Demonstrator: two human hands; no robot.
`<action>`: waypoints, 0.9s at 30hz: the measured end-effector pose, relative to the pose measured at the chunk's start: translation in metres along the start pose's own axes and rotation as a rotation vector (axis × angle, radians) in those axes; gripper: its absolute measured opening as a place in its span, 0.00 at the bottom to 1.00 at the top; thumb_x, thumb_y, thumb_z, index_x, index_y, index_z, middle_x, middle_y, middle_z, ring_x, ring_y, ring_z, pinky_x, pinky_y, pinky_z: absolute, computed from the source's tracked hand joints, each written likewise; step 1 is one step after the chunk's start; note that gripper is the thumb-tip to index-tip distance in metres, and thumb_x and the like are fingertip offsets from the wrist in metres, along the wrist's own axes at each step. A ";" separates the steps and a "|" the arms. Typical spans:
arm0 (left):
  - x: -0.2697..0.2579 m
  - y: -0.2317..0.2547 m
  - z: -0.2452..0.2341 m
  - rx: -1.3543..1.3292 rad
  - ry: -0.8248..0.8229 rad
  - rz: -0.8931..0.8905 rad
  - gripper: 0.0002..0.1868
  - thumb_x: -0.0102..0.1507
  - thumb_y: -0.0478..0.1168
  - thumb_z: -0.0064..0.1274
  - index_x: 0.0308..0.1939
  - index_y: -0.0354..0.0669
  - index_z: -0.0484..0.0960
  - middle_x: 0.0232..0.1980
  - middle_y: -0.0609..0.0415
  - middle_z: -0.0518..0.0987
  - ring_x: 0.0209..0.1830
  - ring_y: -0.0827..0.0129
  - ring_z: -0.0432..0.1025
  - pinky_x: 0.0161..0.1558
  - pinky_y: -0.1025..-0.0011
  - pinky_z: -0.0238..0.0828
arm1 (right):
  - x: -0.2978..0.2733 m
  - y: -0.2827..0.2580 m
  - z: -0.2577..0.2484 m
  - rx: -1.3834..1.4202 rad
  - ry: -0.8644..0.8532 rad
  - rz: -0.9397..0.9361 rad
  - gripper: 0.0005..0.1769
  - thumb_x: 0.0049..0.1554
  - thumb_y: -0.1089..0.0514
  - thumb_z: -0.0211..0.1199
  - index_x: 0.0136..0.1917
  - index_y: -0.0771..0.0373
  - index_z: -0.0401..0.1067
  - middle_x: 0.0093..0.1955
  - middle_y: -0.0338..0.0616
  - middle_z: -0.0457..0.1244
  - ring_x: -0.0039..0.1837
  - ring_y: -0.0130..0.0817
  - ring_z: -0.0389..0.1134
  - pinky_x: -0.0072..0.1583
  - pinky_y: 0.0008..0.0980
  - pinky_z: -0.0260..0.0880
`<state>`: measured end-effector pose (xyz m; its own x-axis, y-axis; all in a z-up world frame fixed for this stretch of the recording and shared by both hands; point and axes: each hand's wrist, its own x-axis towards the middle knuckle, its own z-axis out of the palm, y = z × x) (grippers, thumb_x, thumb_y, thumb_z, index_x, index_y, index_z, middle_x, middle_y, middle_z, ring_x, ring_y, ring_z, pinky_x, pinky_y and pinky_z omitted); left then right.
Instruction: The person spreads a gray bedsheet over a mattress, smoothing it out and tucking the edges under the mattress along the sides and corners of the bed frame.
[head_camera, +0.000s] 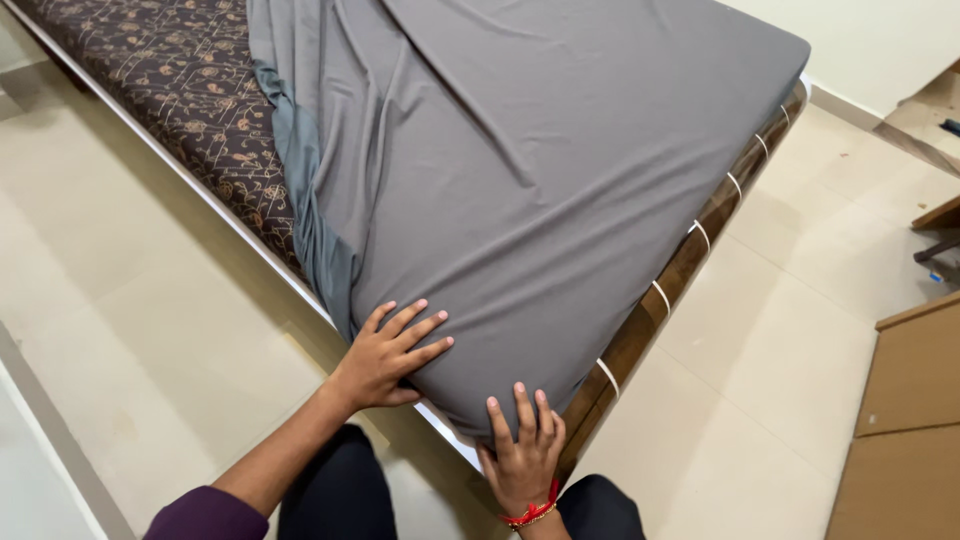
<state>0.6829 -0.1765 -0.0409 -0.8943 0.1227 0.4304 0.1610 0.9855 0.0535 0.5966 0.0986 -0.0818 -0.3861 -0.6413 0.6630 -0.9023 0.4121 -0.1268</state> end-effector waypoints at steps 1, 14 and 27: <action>-0.001 0.004 0.000 -0.031 -0.007 -0.033 0.53 0.41 0.63 0.66 0.70 0.59 0.70 0.78 0.52 0.62 0.79 0.52 0.51 0.72 0.45 0.40 | -0.001 0.003 -0.002 0.004 0.017 -0.029 0.45 0.44 0.47 0.76 0.72 0.48 0.64 0.77 0.51 0.53 0.77 0.54 0.50 0.67 0.59 0.54; -0.003 0.005 0.016 -0.492 0.043 -0.354 0.44 0.59 0.69 0.49 0.75 0.56 0.67 0.78 0.55 0.66 0.84 0.56 0.47 0.78 0.45 0.27 | 0.089 0.090 -0.010 0.345 -0.049 -0.149 0.25 0.48 0.49 0.66 0.58 0.60 0.77 0.68 0.54 0.65 0.73 0.51 0.60 0.70 0.47 0.53; -0.002 0.034 -0.001 -0.248 0.121 -0.244 0.33 0.58 0.64 0.58 0.63 0.56 0.82 0.74 0.56 0.70 0.79 0.55 0.55 0.74 0.44 0.42 | 0.070 0.090 -0.026 0.316 -0.172 -0.146 0.31 0.52 0.45 0.63 0.67 0.59 0.71 0.74 0.47 0.62 0.78 0.48 0.57 0.75 0.51 0.50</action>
<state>0.6904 -0.1431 -0.0387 -0.8655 -0.1414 0.4805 0.0589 0.9239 0.3780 0.4932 0.1077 -0.0275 -0.2517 -0.7886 0.5611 -0.9543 0.1057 -0.2795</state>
